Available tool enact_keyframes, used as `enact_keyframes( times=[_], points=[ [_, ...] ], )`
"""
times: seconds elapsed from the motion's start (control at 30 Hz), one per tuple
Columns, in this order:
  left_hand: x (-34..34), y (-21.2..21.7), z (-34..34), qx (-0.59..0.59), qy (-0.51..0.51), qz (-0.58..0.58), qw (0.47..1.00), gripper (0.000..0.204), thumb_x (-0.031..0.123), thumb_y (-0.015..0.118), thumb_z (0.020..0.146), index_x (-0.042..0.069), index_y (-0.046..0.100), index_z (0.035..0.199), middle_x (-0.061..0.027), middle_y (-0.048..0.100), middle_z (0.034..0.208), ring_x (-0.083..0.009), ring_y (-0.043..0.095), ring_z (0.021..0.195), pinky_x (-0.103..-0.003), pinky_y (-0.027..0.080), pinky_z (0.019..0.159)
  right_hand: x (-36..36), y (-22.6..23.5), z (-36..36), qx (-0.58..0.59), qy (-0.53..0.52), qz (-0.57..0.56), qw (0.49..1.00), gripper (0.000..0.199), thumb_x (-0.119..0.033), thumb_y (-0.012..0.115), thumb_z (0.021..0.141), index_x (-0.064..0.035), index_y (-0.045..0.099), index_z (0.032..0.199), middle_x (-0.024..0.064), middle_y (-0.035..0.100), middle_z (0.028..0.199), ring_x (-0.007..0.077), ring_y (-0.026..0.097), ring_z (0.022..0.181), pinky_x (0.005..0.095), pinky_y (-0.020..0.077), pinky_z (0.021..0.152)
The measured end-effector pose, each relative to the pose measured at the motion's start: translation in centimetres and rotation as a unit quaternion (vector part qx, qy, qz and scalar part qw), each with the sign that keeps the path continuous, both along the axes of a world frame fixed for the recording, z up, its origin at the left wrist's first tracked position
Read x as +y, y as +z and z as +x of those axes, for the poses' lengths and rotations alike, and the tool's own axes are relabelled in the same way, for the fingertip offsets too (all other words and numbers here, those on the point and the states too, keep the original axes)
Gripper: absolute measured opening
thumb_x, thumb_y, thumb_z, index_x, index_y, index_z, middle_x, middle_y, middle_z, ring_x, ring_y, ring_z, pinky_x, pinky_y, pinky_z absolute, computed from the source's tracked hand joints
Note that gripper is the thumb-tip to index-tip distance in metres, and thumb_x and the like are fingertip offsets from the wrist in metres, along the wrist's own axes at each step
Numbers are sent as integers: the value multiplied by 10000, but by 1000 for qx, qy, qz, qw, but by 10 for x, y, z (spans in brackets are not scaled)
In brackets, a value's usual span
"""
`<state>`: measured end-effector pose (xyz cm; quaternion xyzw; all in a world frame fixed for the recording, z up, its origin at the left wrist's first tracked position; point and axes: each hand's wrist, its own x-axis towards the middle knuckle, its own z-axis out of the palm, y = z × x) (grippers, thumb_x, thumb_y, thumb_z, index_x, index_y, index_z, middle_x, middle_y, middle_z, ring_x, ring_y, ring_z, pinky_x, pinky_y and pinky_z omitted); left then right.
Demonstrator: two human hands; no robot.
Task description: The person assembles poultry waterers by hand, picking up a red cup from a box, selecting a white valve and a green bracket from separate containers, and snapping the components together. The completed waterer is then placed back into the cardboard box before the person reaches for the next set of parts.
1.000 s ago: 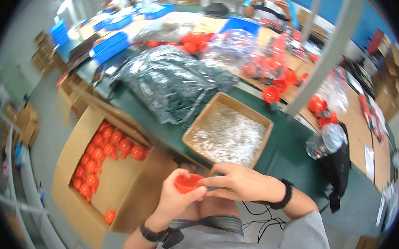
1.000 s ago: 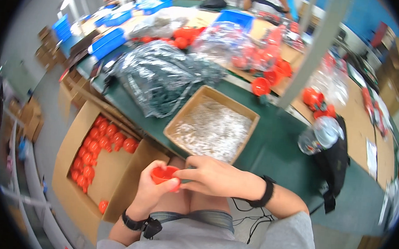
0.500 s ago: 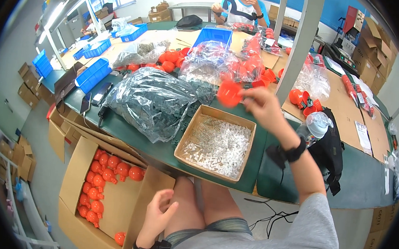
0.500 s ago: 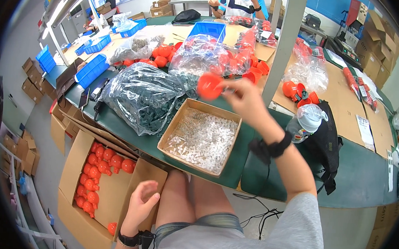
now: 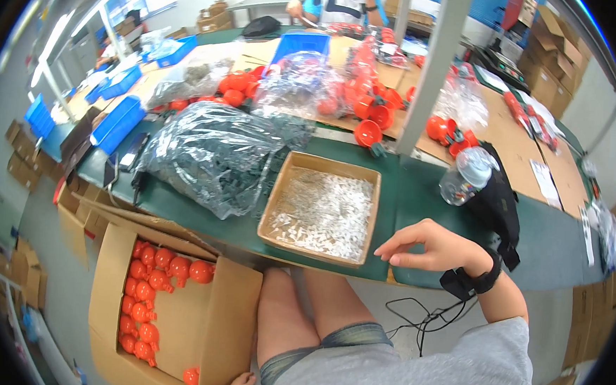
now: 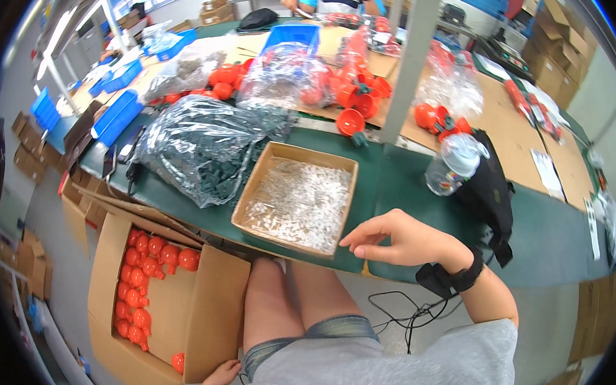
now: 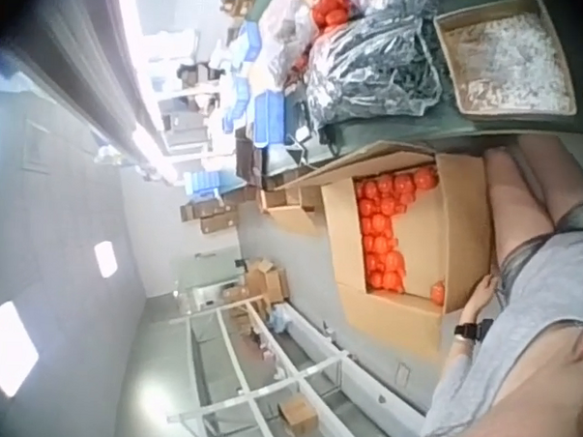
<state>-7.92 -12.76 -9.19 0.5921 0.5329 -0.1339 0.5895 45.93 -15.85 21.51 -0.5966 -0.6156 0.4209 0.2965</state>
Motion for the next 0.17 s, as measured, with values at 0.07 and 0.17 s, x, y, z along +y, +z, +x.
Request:
enact_keyframes(
  times=[0.07, 0.17],
  points=[
    [-6, -34, -20, -11, -43, 12, 999, 476, 293, 506, 923, -53, 474, 1248, -161, 603, 1110, -224, 563, 1022, -309, 438, 892, -22, -15, 4, 3, -36, -2, 999, 215, -166, 622, 874, -15, 656, 1023, 65, 683, 857, 115, 637, 810, 253, 505, 753],
    [-4, -19, -1, 95, -132, -97, 982, 565, 402, 540, 887, -7, 477, 1273, -178, 568, 1203, -240, 513, 1146, -312, 334, 1019, -67, -30, 15, -32, -37, -144, 988, 148, -142, 621, 870, -9, 676, 905, 52, 684, 830, 102, 631, 755, 236, 502, 692]
  ],
)
